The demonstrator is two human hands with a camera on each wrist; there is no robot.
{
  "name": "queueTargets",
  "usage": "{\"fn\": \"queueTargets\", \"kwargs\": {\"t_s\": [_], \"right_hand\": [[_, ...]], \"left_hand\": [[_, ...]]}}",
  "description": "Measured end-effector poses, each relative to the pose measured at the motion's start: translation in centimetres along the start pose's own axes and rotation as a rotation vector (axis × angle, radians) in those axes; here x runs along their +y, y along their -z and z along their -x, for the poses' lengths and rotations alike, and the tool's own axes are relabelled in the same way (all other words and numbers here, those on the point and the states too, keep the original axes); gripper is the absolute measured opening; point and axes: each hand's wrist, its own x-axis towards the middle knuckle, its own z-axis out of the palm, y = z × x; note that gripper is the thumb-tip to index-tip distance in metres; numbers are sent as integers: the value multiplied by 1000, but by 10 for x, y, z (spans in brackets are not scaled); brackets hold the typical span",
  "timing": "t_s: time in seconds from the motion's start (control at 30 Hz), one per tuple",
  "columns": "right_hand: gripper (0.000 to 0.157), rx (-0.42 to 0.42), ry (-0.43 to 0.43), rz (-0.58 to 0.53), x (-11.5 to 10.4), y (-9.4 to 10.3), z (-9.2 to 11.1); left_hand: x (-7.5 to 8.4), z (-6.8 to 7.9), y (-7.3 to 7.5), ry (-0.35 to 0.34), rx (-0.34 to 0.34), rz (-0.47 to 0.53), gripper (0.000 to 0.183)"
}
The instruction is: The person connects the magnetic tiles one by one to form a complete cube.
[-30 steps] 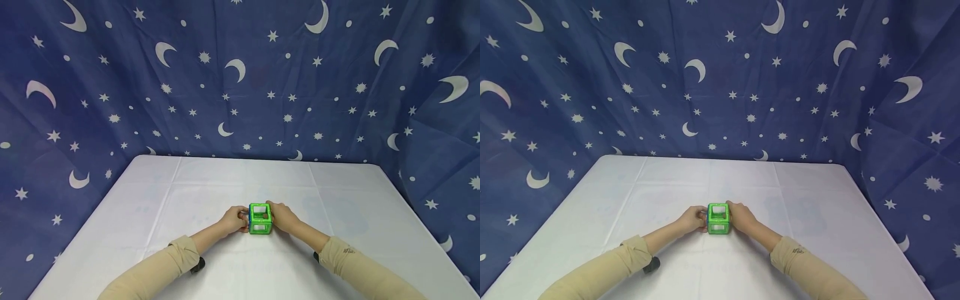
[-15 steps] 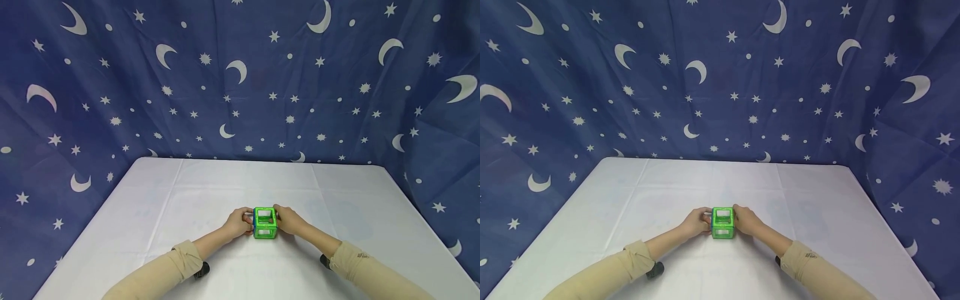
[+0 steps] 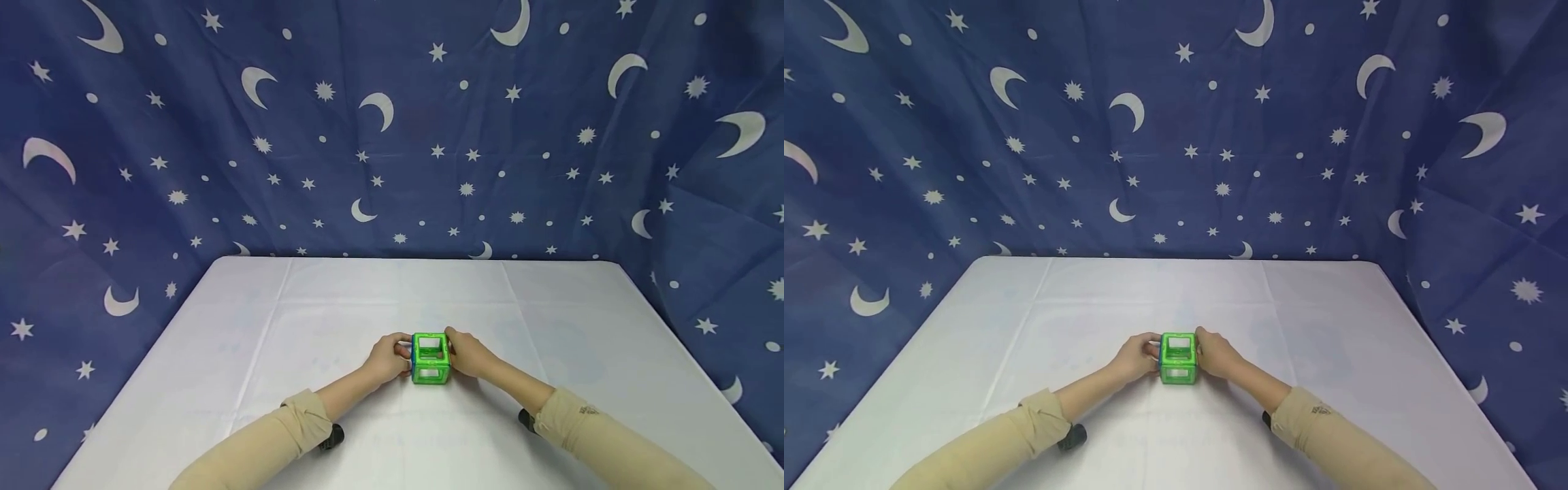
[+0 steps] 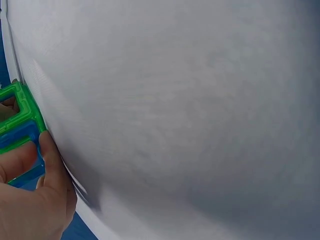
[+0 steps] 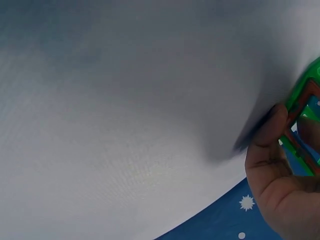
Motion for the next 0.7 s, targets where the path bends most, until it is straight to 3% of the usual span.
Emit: {"fn": "queueTargets", "kwargs": {"t_s": [0.27, 0.5, 0.7], "right_hand": [[15, -51, 9, -24, -8, -2, 0], [27, -187, 27, -76, 0, 19, 1], [30, -186, 30, -87, 8, 26, 7]], "left_hand": [[-3, 4, 6, 13, 8, -7, 55], [0, 4, 10, 15, -13, 2, 44], [-1, 8, 18, 18, -38, 23, 40]]}}
